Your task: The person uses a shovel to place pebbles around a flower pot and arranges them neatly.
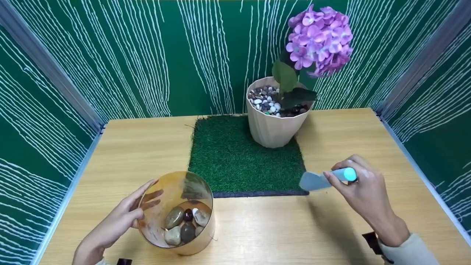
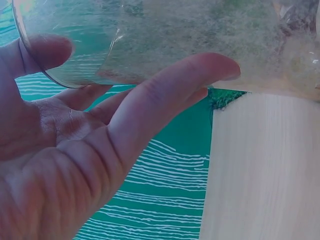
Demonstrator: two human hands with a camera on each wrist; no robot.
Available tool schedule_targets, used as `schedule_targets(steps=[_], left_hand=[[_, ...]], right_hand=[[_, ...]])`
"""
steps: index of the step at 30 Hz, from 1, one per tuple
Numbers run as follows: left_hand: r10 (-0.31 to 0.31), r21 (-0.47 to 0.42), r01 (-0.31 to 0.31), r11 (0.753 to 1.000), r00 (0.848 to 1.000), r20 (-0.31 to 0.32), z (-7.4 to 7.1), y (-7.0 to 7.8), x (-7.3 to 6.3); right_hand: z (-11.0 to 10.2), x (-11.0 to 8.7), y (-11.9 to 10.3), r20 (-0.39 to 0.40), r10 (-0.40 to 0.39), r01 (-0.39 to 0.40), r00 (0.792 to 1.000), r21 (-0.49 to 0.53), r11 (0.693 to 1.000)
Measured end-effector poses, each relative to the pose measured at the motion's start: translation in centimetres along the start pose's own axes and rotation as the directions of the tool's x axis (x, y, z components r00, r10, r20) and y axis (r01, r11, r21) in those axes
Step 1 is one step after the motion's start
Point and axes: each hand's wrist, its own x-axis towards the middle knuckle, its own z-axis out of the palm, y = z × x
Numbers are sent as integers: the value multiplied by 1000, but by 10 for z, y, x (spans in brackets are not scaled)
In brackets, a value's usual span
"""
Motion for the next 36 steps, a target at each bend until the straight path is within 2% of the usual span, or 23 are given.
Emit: schedule_targets(steps=[7,12,24,29,36], left_hand=[[30,12,-30,999,999,15,2,0,0],[44,17,-44,999,999,20,2,-1,0],[73,6,-73,997,997,35,2,-1,0],[70,9,-70,997,997,39,4,1,1],[50,-2,-50,999,997,61,10,3,5]], right_hand=[[4,1,1,1,-56,56,998,21,998],[6,1,0,-6,-66,66,998,50,997],[9,2,1,18,-24,22,1000,107,994],[10,2,2,31,-14,11,999,101,995],[10,2,-1,35,39,-43,999,115,992]])
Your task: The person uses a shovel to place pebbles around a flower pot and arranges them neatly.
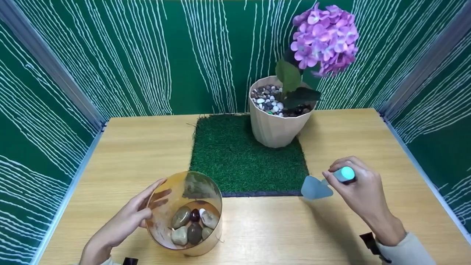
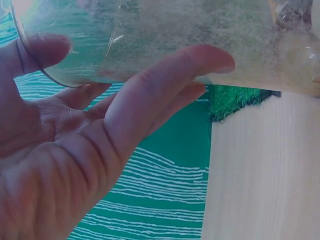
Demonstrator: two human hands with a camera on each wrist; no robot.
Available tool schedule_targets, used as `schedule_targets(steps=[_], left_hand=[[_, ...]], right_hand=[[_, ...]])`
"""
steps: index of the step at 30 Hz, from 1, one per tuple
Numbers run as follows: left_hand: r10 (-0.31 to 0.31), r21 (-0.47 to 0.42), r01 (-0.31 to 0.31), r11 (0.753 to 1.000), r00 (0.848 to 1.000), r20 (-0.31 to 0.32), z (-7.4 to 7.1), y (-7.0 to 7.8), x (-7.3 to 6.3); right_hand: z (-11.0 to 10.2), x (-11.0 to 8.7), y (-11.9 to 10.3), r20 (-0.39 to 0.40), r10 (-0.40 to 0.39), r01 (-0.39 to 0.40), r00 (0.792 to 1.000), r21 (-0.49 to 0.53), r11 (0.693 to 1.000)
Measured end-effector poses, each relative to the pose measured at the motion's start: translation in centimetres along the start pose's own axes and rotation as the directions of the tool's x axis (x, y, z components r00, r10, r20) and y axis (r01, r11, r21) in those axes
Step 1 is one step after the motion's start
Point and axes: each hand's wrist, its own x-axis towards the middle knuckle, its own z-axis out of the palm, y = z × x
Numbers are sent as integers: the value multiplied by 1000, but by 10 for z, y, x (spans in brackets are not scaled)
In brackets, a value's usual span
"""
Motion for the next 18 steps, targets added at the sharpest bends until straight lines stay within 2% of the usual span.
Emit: schedule_targets(steps=[7,10,18], left_hand=[[5,4,-5,1000,1000,-10,9,2,3],[27,8,-27,1000,1000,-10,12,2,4],[40,0,-40,999,999,4,20,3,10]], right_hand=[[-4,-1,-5,20,48,-49,999,26,998],[-5,0,-7,37,85,-87,996,48,995],[-7,1,-15,48,176,-180,983,96,979]])
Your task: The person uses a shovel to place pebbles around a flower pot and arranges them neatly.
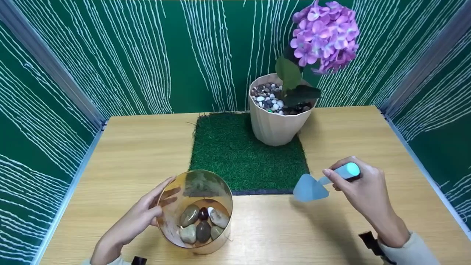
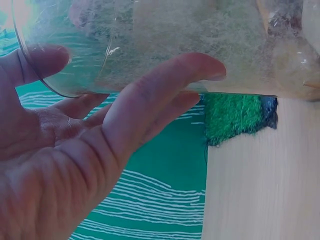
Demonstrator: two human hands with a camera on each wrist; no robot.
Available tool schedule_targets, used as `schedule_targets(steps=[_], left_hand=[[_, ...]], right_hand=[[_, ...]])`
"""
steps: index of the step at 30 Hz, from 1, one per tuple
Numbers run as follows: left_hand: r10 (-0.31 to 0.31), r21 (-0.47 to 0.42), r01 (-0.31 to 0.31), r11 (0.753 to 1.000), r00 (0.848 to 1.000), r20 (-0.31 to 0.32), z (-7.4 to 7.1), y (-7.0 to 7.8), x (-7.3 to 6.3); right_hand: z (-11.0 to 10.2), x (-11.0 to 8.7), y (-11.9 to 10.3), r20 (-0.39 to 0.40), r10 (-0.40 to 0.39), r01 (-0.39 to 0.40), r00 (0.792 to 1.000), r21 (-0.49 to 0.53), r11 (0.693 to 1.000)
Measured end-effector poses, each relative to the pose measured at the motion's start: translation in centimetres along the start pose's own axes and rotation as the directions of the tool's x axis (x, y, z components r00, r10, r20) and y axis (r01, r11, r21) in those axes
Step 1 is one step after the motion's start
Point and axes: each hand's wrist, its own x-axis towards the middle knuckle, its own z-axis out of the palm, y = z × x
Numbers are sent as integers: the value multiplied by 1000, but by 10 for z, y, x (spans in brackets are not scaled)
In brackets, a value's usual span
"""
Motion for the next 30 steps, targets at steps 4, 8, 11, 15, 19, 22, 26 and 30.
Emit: schedule_targets(steps=[4,8,11,15,19,22,26,30], left_hand=[[4,-5,-4,1000,1000,-1,4,1,3],[6,-8,-6,1000,1000,-8,10,3,6],[20,-14,-20,1000,1000,-3,14,4,8],[39,-28,-39,999,999,13,20,6,12],[42,-49,-42,998,999,13,27,8,16],[46,-61,-45,997,999,8,31,9,20],[54,-74,-53,996,998,11,36,10,22],[58,-89,-57,994,998,13,41,11,25]], right_hand=[[1,1,-2,-9,22,-22,1000,23,1000],[0,2,-3,-15,40,-40,999,42,998],[-1,2,-6,-17,57,-56,998,64,996],[-3,3,-9,-16,72,-71,997,92,993],[-5,4,-12,-5,85,-84,996,109,991],[-7,5,-15,4,90,-89,996,127,988],[-10,6,-19,10,67,-67,998,169,983],[-13,6,-22,-5,62,-59,998,229,972]])
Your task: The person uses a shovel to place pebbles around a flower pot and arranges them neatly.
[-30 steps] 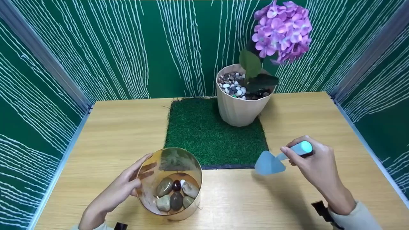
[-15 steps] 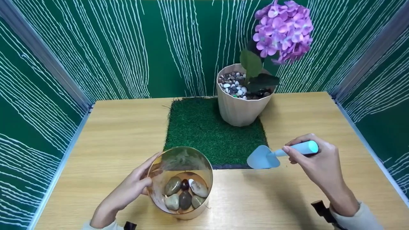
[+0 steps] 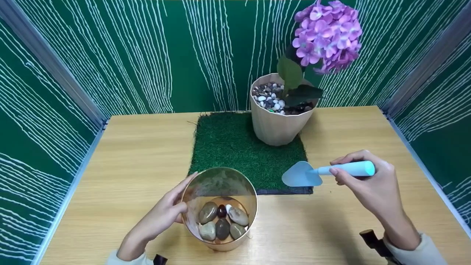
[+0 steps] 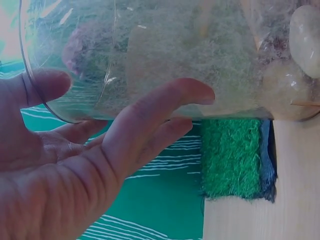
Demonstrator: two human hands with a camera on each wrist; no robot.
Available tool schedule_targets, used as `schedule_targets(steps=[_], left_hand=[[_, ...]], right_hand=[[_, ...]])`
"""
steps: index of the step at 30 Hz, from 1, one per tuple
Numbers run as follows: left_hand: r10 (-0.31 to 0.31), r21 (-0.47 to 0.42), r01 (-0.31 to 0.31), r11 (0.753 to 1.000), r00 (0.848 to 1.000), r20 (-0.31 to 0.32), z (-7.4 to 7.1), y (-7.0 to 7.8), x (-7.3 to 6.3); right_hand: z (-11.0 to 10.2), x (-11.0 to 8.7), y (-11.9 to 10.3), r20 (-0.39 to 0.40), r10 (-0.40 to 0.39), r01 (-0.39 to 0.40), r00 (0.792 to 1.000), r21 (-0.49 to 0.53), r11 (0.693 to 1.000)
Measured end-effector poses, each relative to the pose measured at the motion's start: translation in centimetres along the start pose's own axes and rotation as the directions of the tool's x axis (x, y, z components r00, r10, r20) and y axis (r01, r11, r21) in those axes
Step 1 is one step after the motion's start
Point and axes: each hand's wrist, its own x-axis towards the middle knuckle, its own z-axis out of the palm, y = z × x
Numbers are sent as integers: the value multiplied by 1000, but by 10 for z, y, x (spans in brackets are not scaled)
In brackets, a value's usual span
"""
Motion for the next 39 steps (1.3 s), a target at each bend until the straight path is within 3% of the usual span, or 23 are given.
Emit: schedule_targets(steps=[7,16,25,32,39], left_hand=[[-3,-9,3,1000,1000,-14,9,2,5],[-2,-25,2,1000,1000,-15,22,3,14],[7,-1,-7,1000,999,-38,33,5,20],[23,-26,-23,999,1000,-6,37,4,24],[25,2,-25,1000,999,-29,42,5,27]], right_hand=[[-1,2,-4,-77,13,-3,997,129,992],[-2,4,-7,-96,-40,63,995,255,965],[2,4,-19,-130,28,5,991,248,969],[8,6,-22,-109,-17,53,994,341,939],[13,8,-20,-101,-78,108,992,348,931]])
